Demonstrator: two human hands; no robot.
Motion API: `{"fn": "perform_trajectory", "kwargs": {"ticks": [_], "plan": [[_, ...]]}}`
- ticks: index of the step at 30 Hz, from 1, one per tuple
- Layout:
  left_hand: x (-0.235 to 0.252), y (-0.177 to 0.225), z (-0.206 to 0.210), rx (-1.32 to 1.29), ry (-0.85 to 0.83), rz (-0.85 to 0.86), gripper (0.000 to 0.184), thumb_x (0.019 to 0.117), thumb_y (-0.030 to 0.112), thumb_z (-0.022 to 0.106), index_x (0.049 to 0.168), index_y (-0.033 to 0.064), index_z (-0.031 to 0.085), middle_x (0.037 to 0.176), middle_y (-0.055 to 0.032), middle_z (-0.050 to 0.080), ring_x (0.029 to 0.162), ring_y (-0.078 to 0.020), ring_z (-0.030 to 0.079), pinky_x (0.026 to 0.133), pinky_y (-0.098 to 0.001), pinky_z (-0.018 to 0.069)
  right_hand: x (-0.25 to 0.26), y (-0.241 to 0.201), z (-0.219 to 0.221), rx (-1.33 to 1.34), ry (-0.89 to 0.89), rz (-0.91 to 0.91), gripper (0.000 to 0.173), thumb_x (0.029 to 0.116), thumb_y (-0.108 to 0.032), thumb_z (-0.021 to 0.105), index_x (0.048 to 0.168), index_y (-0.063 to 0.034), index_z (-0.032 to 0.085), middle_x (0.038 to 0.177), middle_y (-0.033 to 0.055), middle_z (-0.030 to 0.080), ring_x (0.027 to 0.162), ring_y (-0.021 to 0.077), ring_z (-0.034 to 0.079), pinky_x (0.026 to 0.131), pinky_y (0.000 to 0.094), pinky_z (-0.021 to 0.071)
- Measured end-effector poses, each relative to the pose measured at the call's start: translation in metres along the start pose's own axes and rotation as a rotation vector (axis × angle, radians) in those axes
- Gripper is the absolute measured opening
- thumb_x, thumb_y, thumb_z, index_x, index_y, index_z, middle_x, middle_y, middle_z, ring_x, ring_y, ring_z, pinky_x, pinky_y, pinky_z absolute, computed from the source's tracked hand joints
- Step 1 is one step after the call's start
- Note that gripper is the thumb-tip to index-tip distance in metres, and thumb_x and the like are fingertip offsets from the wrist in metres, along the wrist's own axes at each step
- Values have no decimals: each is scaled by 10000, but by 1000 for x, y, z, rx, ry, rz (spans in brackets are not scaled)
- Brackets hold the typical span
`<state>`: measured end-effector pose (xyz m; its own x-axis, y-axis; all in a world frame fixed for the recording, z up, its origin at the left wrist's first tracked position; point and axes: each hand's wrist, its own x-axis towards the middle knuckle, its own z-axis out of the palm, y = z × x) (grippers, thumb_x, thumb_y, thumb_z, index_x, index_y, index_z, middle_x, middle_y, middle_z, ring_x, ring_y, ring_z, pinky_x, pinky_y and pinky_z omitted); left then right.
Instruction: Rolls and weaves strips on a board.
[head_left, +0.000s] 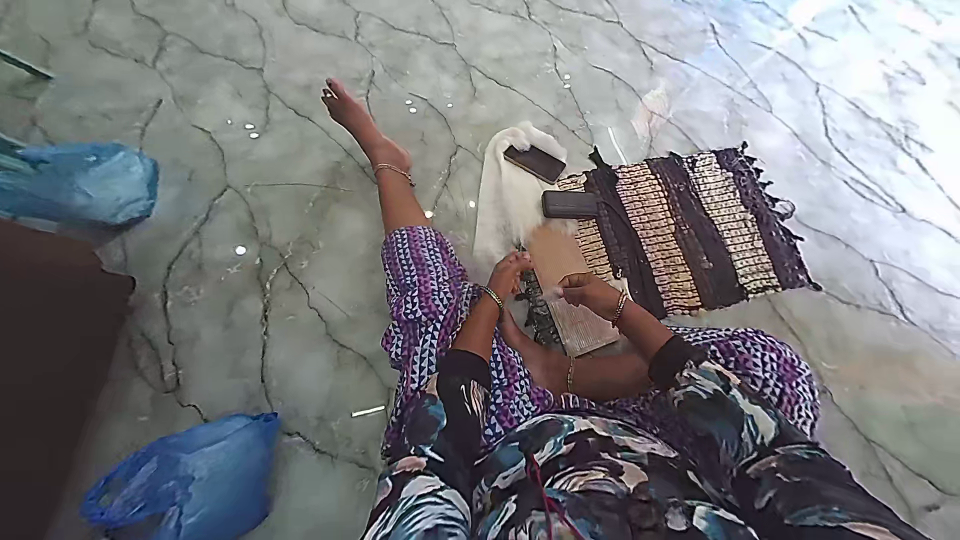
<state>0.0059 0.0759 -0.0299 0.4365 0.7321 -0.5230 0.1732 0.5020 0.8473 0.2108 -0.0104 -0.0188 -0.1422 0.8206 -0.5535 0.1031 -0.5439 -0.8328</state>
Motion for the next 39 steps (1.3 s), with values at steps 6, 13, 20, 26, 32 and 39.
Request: {"fn": "perform_trajectory", "kwargs": {"ticks": [6,13,20,26,32,39], "plan": [[-7,-11,30,295,-342,-66,252,1038,183,627,1184,-22,643,802,14,548,557,-13,376,529,-194,344,-11,16,-5,300,184,-23,153,1012,3,555,888,-66,611,741,-44,675,536,5,514,543,180,443],[-2,-17,40,499,-197,-53,252,1023,137,646,1121,-95,652,1013,-158,665,870,-164,578,841,-345,478,2,26,-9,176,335,21,46,1002,-30,615,963,-7,627,772,-12,682,548,15,523,543,194,442],[-4,-11,48,668,-52,-5,431,1139,194,323,1424,-87,482,1353,-310,589,1271,-397,595,1103,-524,445,16,32,-9,-236,544,116,254,962,-91,680,1158,67,648,1004,177,698,851,202,660,829,377,535],[-9,-8,56,1029,-257,-115,381,1121,162,358,1337,-51,589,1340,-272,626,1299,-402,591,1107,-580,434,17,30,-10,-270,554,186,259,968,-131,660,1162,41,649,1009,184,705,882,250,681,848,434,543],[-6,-7,61,1137,-206,-188,395,1116,192,373,1383,-23,570,1367,-263,620,1322,-405,581,1104,-589,441,18,30,-12,-303,527,208,262,995,-157,634,1167,40,656,1039,191,711,930,266,694,887,440,542],[-4,-4,70,1259,-200,-230,388,1083,211,431,1380,11,582,1378,-234,624,1308,-395,596,1061,-610,474,2,22,-3,-873,501,22,405,1024,-182,535,1393,-27,592,1387,206,603,1297,355,580,1091,525,443]]}}
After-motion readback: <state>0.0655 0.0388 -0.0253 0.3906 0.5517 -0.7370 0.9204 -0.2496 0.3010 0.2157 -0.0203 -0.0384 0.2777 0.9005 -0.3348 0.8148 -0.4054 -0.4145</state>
